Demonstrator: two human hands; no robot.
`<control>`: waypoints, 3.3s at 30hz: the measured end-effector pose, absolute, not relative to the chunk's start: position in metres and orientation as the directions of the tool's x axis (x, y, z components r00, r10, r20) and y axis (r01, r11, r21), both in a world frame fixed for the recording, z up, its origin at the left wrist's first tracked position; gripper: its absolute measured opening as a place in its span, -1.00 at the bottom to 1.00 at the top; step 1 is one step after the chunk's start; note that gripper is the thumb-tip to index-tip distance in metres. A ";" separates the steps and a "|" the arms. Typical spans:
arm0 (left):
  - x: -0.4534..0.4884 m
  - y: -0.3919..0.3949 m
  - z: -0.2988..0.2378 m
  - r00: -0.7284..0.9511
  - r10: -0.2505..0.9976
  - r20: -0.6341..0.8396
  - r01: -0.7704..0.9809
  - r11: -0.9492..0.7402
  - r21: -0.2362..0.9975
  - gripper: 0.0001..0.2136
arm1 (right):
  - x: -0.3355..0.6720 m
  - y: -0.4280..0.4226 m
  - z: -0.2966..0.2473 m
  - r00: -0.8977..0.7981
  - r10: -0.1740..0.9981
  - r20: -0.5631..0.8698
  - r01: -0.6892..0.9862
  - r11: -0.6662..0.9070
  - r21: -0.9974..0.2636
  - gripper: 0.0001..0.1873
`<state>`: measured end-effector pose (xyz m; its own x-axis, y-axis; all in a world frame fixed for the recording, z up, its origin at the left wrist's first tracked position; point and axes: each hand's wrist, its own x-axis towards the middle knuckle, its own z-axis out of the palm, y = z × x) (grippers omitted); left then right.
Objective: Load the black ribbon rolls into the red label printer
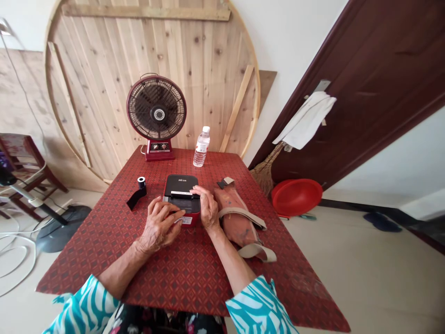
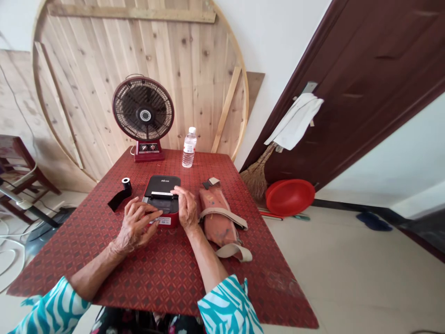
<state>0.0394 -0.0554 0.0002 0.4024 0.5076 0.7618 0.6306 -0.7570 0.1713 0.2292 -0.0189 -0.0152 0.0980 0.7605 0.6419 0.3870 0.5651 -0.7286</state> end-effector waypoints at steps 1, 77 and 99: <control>0.038 -0.054 0.000 0.402 0.505 0.764 0.623 -0.762 0.177 -0.74 | 0.229 -0.020 -0.016 0.096 0.760 0.642 0.399 0.562 -0.725 -0.53; 0.028 -0.002 -0.003 0.084 0.981 -0.173 -0.305 0.191 0.933 -0.32 | 0.227 -0.006 -0.074 0.426 0.847 0.317 0.119 0.295 -0.948 -0.42; 0.089 0.078 0.063 0.550 0.835 -0.010 0.761 -0.497 0.417 -0.83 | 0.223 0.008 -0.078 0.452 0.844 0.289 0.037 0.306 -0.951 -0.51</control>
<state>0.0886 0.0781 0.0630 0.5505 0.8348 -0.0098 0.7610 -0.4969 0.4171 0.2227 0.0080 -0.0784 0.4518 0.8439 0.2895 0.0371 0.3064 -0.9512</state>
